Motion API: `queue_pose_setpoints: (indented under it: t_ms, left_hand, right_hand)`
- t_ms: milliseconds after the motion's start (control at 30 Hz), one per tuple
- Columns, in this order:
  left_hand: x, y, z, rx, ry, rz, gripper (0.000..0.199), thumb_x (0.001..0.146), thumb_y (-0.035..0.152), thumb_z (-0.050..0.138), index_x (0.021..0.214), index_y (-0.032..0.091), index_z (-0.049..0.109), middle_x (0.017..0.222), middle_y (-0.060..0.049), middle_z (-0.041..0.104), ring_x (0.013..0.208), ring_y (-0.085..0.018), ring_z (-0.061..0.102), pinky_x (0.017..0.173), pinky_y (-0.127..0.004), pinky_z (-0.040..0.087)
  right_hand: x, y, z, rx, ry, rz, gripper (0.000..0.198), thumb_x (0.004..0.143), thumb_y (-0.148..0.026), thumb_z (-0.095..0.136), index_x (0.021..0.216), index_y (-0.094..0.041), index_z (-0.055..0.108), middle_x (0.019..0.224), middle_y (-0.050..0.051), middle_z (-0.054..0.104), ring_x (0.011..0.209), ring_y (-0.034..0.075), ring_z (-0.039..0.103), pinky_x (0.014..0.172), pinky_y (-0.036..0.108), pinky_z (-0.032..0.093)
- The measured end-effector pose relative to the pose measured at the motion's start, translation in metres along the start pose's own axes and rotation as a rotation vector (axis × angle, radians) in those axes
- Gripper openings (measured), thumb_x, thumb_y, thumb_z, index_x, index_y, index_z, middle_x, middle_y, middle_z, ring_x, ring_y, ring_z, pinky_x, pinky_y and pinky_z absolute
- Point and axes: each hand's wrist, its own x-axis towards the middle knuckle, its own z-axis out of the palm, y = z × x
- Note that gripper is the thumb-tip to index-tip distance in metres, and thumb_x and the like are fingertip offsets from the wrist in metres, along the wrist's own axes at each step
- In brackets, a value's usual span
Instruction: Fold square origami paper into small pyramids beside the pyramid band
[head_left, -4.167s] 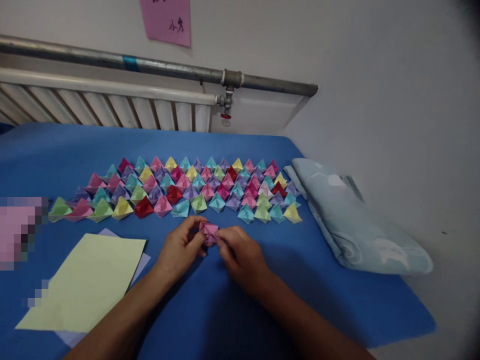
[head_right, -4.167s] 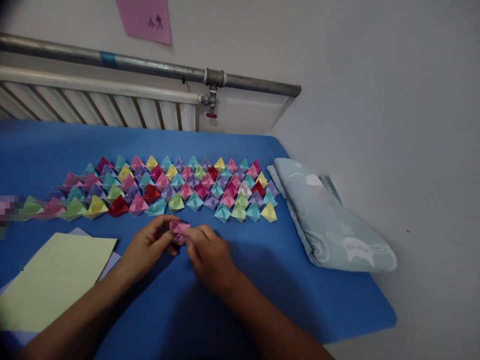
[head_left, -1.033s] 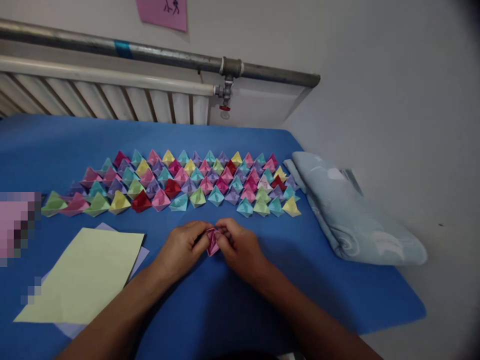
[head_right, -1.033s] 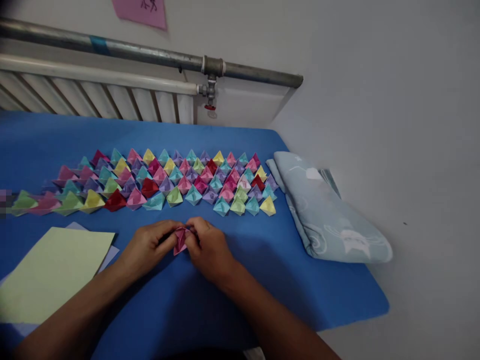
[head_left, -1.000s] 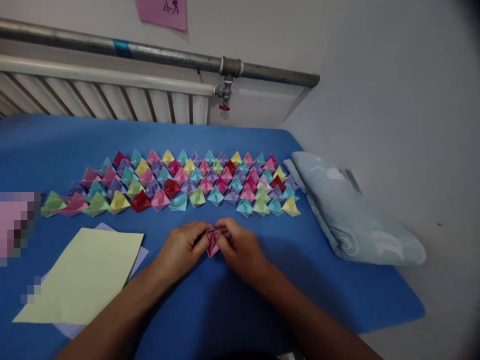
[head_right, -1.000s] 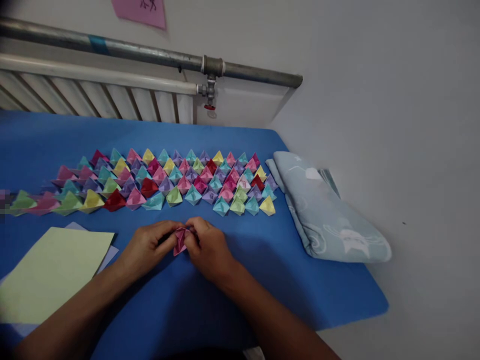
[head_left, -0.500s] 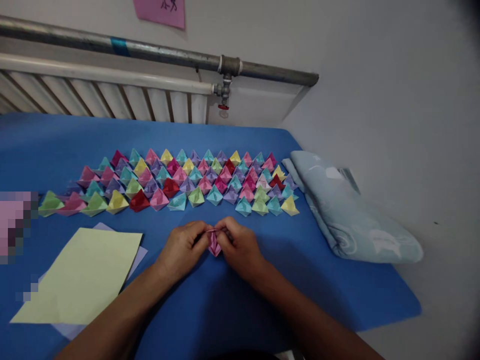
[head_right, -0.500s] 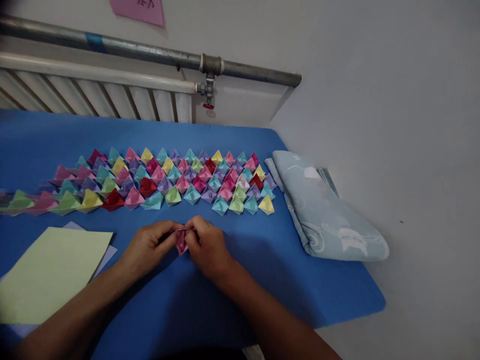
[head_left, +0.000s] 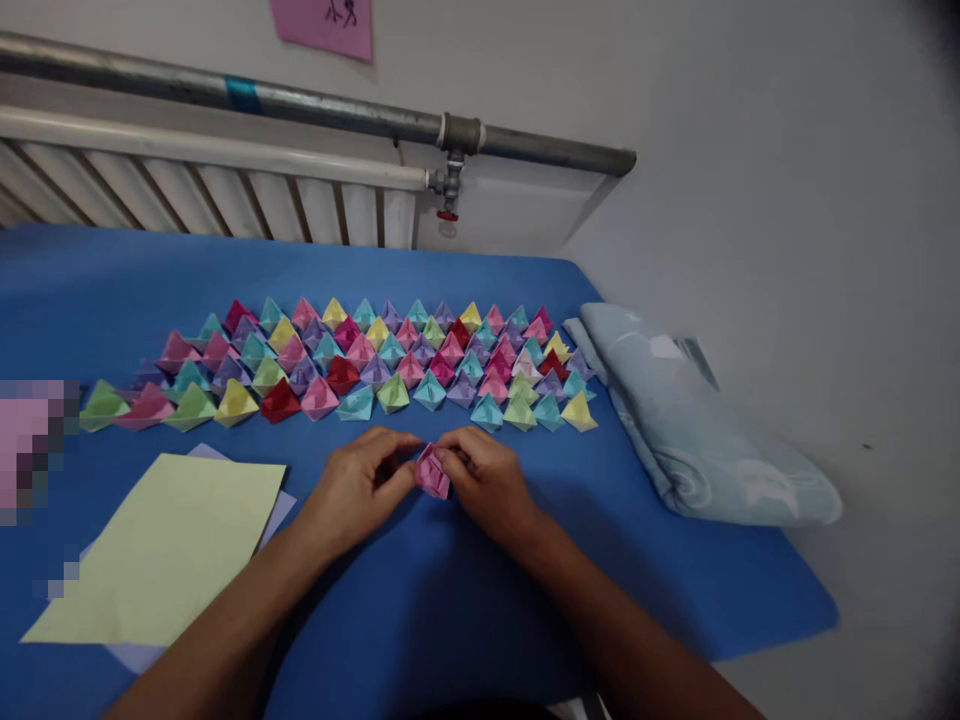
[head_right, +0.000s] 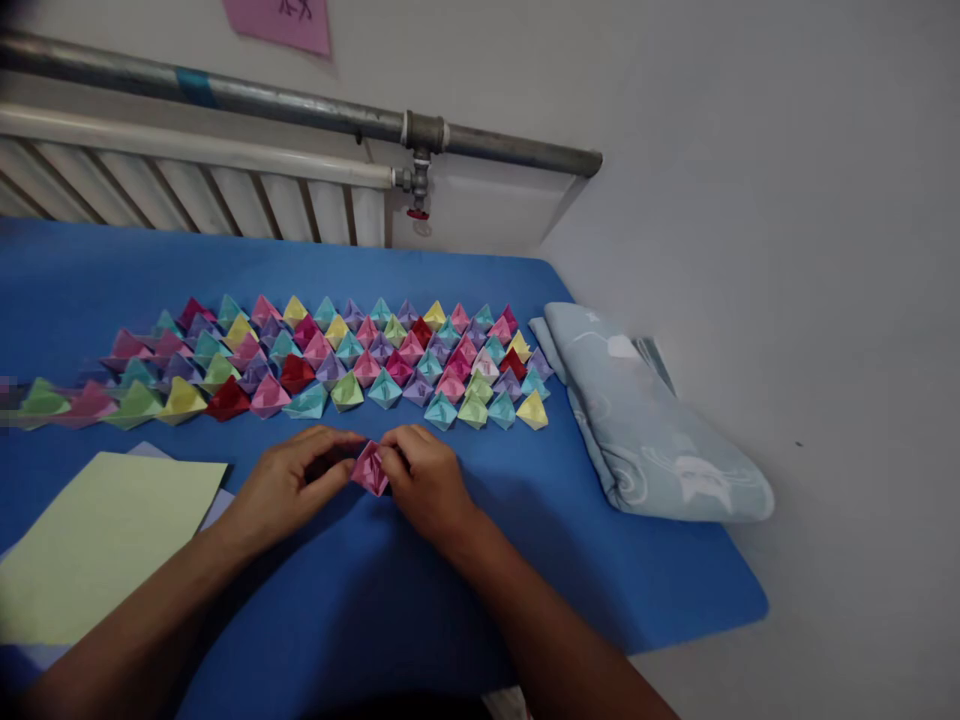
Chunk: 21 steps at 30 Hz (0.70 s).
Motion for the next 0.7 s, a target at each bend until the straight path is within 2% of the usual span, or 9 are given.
queue_pose_setpoints:
  t_ms: [133,300,400,567,700]
  left_hand:
    - [0.002,-0.002,-0.003,0.013,0.05,-0.026,0.025,0.081,0.028,0.049,0.094,0.018,0.068,0.091,-0.005,0.071,0.08,-0.018,0.066,0.07,-0.03,0.051]
    - [0.003,-0.005,-0.003,0.019,0.073,-0.089,0.02,0.081,0.031,0.05,0.086,0.019,0.065,0.083,-0.003,0.069,0.069,-0.017,0.063,0.064,-0.029,0.049]
    - [0.002,-0.001,-0.004,0.034,0.054,-0.033,0.016,0.08,0.027,0.049,0.083,0.019,0.063,0.078,-0.002,0.065,0.062,-0.014,0.058,0.058,-0.026,0.045]
    - [-0.003,0.007,-0.004,0.049,-0.091,0.118,0.013,0.081,0.024,0.051,0.085,0.021,0.063,0.072,0.002,0.056,0.061,-0.012,0.052,0.057,-0.024,0.04]
    - [-0.008,0.007,0.004,0.091,-0.242,0.149,0.011,0.084,0.028,0.056,0.088,0.022,0.063,0.073,0.003,0.054,0.062,-0.011,0.051,0.058,-0.024,0.038]
  right_hand:
    - [0.0,0.002,0.002,-0.048,-0.015,-0.01,0.013,0.089,-0.016,0.053,0.081,-0.02,0.062,0.077,0.002,0.063,0.075,0.016,0.06,0.071,0.027,0.045]
    - [-0.001,0.005,0.002,-0.063,0.028,0.031,0.011,0.087,-0.015,0.053,0.087,-0.02,0.062,0.082,0.004,0.066,0.078,0.017,0.061,0.074,0.028,0.047]
    - [0.0,0.005,-0.001,-0.079,0.038,0.014,0.015,0.086,-0.011,0.049,0.086,-0.02,0.062,0.084,0.004,0.065,0.081,0.017,0.061,0.077,0.029,0.048]
    - [0.001,0.005,-0.003,-0.045,0.019,-0.087,0.025,0.085,-0.009,0.048,0.101,-0.019,0.064,0.096,0.007,0.064,0.094,0.019,0.061,0.085,0.032,0.049]
    - [0.002,0.009,-0.001,-0.034,-0.042,-0.169,0.033,0.088,-0.008,0.045,0.113,-0.019,0.064,0.109,0.009,0.062,0.104,0.019,0.059,0.091,0.034,0.048]
